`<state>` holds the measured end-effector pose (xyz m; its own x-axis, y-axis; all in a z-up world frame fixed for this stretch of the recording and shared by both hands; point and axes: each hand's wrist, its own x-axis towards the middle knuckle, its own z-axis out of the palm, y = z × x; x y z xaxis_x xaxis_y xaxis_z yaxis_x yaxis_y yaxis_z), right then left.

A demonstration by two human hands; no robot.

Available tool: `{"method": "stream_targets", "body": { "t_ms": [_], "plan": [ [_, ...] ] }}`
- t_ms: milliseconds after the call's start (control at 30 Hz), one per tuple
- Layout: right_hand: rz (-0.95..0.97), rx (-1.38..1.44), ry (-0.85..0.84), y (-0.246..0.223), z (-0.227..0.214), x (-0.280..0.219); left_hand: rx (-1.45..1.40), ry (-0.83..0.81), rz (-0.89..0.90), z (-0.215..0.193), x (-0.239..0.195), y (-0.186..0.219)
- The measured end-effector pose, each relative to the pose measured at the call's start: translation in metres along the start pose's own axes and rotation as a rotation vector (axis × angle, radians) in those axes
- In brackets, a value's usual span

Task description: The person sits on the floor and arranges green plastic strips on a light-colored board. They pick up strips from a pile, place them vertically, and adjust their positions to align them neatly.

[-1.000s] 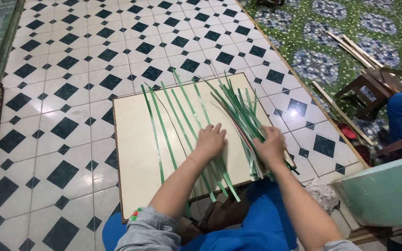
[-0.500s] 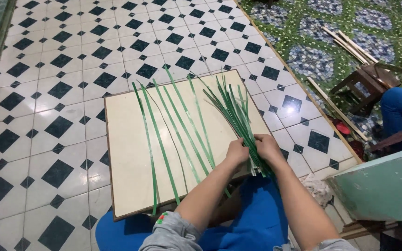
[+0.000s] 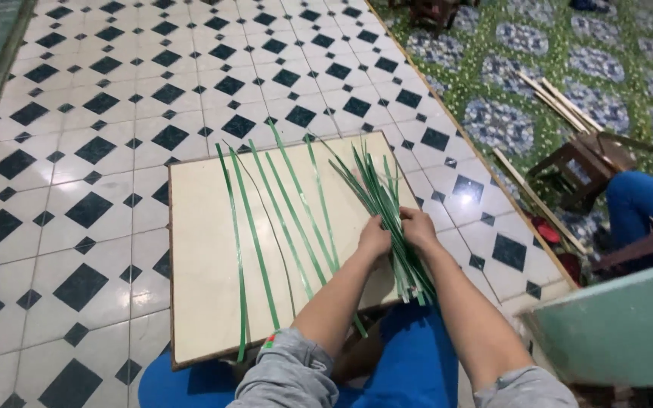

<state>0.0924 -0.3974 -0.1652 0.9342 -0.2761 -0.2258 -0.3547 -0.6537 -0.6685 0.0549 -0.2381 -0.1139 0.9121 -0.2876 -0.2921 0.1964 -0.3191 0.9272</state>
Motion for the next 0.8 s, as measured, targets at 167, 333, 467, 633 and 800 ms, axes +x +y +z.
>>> {"method": "stream_targets", "body": {
  "t_ms": [167,333,467,633,800],
  "plan": [
    [0.027,0.070,-0.014,-0.015,-0.003,0.002,0.082,-0.023,0.011,0.000,0.010,0.009],
    [0.026,0.006,0.017,-0.028,-0.037,-0.051,0.200,0.014,-0.014,-0.002,0.022,-0.012],
    [0.051,-0.141,-0.019,-0.027,-0.063,-0.093,0.169,0.006,-0.053,-0.007,-0.003,0.000],
    [0.153,-0.123,-0.049,0.001,-0.064,-0.121,0.146,-0.061,-0.089,0.005,0.028,-0.027],
    [0.012,-0.183,0.087,0.009,-0.058,-0.123,0.164,0.004,-0.019,-0.003,0.017,-0.024]
  ]
}}
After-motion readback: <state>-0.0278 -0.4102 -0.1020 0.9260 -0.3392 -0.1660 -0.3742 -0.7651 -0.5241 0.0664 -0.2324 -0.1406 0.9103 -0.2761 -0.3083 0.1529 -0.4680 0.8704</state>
